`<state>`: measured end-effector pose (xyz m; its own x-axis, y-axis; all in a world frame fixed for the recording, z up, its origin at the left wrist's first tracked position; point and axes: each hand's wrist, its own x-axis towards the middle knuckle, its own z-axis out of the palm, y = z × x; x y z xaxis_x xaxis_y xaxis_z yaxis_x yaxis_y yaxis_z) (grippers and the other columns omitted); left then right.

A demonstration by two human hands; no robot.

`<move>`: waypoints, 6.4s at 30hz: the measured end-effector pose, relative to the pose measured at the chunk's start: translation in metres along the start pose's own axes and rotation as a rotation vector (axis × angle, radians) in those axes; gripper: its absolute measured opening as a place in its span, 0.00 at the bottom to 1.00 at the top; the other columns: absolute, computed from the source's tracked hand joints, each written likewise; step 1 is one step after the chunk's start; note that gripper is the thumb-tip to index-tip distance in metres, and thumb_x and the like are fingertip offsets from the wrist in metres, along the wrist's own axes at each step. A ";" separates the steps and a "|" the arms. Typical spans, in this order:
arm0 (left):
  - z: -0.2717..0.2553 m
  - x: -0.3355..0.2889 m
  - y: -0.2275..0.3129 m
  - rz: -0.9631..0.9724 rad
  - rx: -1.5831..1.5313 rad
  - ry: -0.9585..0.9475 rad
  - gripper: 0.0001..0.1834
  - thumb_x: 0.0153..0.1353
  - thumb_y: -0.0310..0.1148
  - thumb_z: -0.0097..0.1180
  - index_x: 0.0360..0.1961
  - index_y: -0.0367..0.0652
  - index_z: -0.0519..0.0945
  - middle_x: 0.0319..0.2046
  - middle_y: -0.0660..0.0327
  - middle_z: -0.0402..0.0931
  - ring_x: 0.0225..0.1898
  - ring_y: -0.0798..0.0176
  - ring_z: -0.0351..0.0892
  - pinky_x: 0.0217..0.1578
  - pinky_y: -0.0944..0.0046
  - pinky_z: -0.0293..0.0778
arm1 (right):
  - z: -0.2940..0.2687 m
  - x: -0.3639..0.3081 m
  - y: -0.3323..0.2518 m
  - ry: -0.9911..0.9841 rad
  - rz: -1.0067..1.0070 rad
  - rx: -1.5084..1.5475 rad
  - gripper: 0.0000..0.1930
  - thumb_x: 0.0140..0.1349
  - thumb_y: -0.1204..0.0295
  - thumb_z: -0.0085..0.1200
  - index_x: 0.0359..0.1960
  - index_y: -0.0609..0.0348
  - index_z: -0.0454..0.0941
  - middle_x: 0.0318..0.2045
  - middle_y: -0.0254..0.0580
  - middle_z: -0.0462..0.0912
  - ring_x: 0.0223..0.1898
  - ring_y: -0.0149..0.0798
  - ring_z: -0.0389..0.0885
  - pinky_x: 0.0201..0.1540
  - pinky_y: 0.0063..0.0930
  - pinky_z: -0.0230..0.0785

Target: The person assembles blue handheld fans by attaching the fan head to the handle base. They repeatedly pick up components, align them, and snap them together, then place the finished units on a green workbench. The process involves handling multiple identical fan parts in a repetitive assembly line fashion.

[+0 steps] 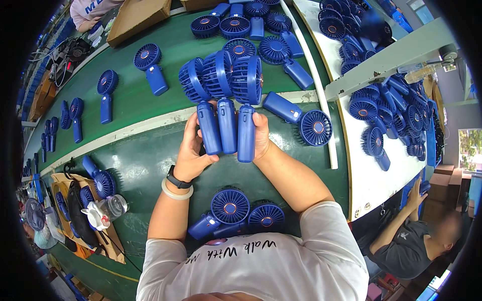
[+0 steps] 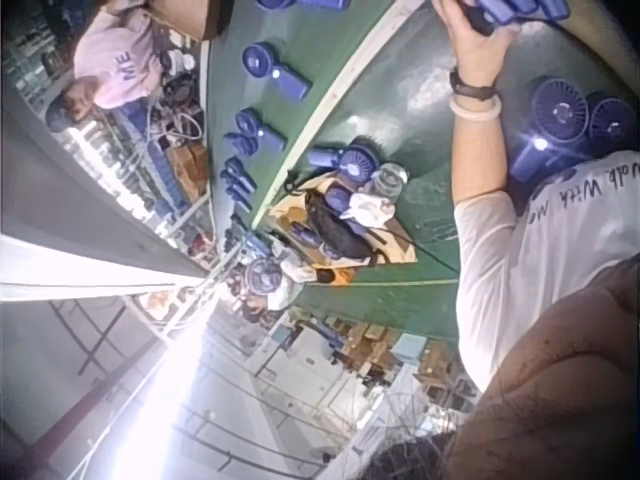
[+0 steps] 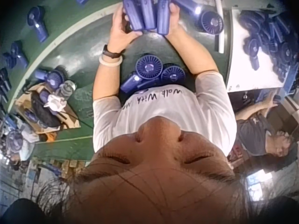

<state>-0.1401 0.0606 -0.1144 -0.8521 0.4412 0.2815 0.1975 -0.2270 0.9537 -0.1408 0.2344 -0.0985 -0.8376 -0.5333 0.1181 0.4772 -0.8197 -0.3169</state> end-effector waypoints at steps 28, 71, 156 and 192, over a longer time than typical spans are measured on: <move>0.011 0.001 0.012 -0.180 0.585 0.106 0.30 0.50 0.16 0.56 0.56 0.41 0.66 0.57 0.57 0.58 0.56 0.58 0.65 0.51 0.61 0.72 | 0.109 -0.326 -0.147 0.910 -1.092 -0.358 0.29 0.52 0.49 0.55 0.49 0.57 0.69 0.45 0.45 0.74 0.46 0.48 0.74 0.49 0.48 0.66; -0.004 0.001 0.005 -0.136 -0.251 0.357 0.21 0.59 0.20 0.48 0.54 0.37 0.60 0.43 0.57 0.72 0.43 0.64 0.75 0.45 0.64 0.72 | 0.028 -0.137 -0.093 0.901 -0.671 -2.289 0.16 0.50 0.82 0.54 0.42 0.61 0.74 0.46 0.47 0.74 0.50 0.45 0.71 0.54 0.34 0.62; -0.011 0.000 0.018 -0.078 -0.378 0.505 0.41 0.41 0.24 0.63 0.58 0.42 0.58 0.50 0.55 0.65 0.51 0.53 0.70 0.53 0.53 0.67 | -0.006 0.145 -0.005 0.745 -0.150 -2.431 0.28 0.54 0.56 0.56 0.46 0.70 0.68 0.37 0.59 0.75 0.43 0.53 0.75 0.44 0.40 0.70; -0.009 -0.004 0.017 -0.139 -0.697 0.336 0.45 0.42 0.31 0.62 0.62 0.54 0.53 0.54 0.51 0.62 0.56 0.52 0.66 0.51 0.41 0.70 | 0.010 0.041 -0.016 0.383 -0.230 -0.990 0.18 0.59 0.76 0.51 0.52 0.64 0.65 0.38 0.35 0.75 0.39 0.25 0.75 0.42 0.22 0.70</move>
<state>-0.1379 0.0471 -0.1002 -0.9697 0.2442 0.0115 -0.1762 -0.7306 0.6597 -0.1803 0.2230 -0.0790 -0.9888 -0.1471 0.0243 0.0161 -0.2675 -0.9634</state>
